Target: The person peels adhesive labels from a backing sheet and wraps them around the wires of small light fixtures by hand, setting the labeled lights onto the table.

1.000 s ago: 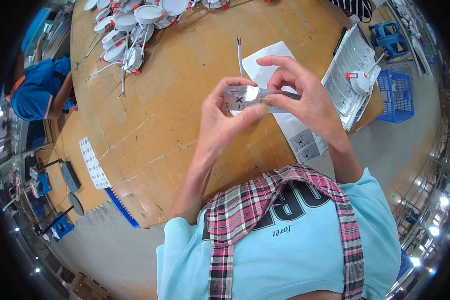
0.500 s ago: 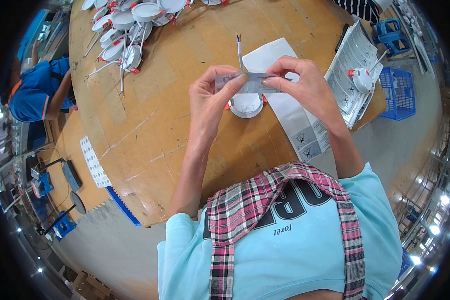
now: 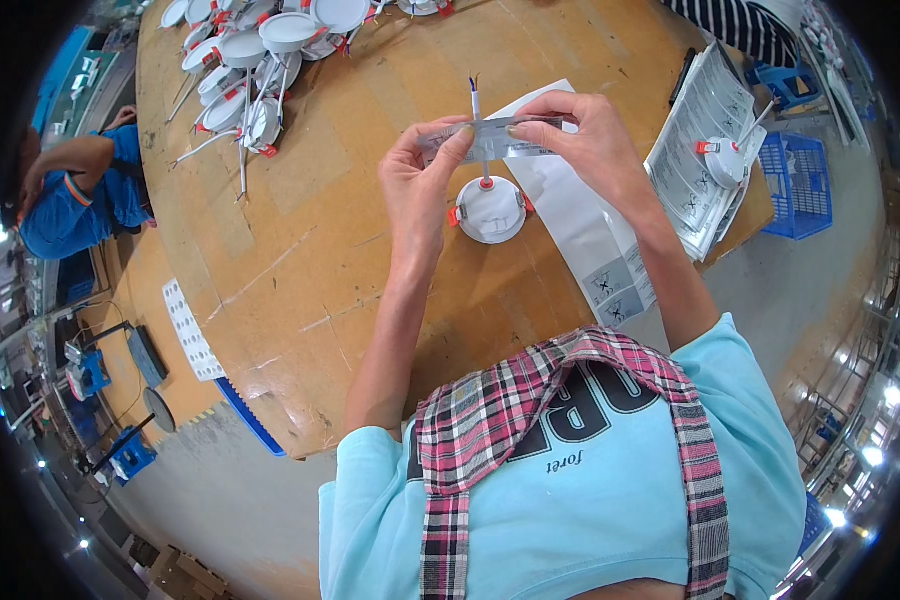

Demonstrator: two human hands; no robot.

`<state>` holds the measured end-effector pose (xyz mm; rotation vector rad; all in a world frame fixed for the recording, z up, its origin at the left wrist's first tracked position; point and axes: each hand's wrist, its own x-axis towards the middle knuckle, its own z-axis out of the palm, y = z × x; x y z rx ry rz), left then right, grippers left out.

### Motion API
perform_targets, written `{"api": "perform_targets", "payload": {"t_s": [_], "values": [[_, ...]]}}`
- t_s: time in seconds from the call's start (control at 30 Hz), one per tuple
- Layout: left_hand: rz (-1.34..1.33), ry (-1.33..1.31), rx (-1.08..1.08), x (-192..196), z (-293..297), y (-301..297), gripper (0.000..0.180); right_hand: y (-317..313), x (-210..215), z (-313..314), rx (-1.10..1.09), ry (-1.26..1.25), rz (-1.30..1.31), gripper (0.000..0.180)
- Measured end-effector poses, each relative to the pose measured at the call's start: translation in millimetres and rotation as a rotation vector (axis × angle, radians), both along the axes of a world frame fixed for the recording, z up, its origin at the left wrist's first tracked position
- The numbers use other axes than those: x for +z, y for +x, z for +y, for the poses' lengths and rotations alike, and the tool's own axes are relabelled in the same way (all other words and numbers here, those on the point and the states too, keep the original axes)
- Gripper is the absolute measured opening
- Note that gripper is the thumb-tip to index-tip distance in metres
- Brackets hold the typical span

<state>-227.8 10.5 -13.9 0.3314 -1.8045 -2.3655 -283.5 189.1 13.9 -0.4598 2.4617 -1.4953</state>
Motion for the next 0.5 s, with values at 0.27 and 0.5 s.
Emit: {"api": "perform_targets", "payload": {"t_s": [0.27, 0.5], "values": [[-0.008, -0.038, 0.012, -3.0, -1.7, -3.0, 0.013, -3.1, 4.0, -4.7, -0.02, 0.084, 0.084, 0.023], [-0.002, -0.036, 0.018, -6.5, -3.7, -6.1, 0.012, -4.7, 2.4, -8.2, -0.041, 0.055, 0.088, 0.022]]}}
